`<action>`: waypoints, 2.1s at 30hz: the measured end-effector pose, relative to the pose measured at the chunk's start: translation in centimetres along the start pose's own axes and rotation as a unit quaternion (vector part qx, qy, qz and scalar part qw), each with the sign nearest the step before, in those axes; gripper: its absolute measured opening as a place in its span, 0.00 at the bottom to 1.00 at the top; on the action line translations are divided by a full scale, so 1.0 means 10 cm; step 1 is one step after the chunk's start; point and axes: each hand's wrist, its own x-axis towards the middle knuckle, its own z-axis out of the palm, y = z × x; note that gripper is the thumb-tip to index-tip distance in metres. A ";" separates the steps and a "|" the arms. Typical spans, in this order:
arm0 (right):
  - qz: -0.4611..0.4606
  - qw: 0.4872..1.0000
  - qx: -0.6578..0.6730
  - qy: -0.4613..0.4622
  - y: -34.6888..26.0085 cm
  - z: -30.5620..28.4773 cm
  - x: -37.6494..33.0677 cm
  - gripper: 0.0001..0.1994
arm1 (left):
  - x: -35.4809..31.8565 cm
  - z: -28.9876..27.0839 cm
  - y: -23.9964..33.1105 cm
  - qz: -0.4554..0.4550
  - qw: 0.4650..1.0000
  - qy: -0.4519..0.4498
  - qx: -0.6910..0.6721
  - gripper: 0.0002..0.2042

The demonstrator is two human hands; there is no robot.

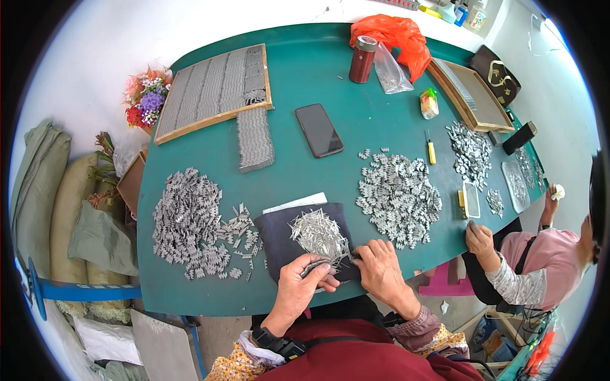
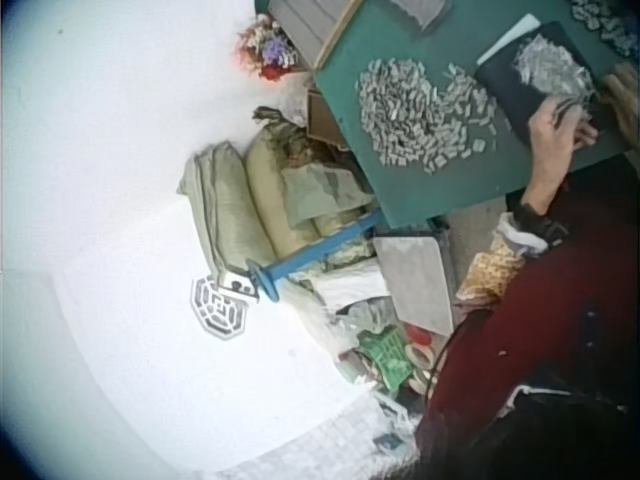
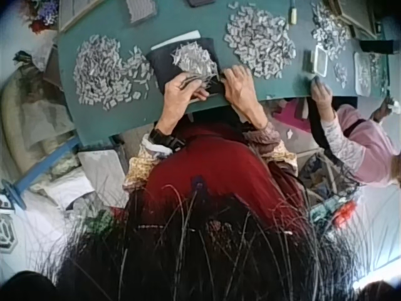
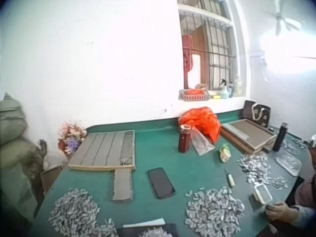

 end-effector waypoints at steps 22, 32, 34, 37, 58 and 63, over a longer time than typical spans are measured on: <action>0.025 0.998 0.047 -0.031 -0.04 -0.02 0.03 0.06 | -0.01 0.02 -0.01 0.002 1.000 0.010 0.011 0.07; 0.022 0.992 0.122 -0.010 -0.04 -0.03 0.02 0.07 | -0.01 0.00 -0.02 -0.011 1.000 0.000 0.025 0.07; -0.006 0.989 0.149 0.015 -0.07 -0.06 0.02 0.08 | -0.01 0.01 -0.01 -0.014 0.999 -0.002 0.030 0.07; -0.071 0.988 0.136 0.033 -0.16 -0.13 0.07 0.10 | 0.01 0.03 0.02 -0.039 0.999 -0.004 -0.017 0.07; 0.115 0.934 0.337 0.014 -0.40 -0.04 -0.02 0.09 | -0.01 0.05 0.01 0.000 0.999 -0.011 0.037 0.07; 0.072 0.939 0.334 0.045 -0.39 -0.03 -0.02 0.09 | -0.03 0.04 0.02 -0.004 1.000 -0.015 -0.003 0.07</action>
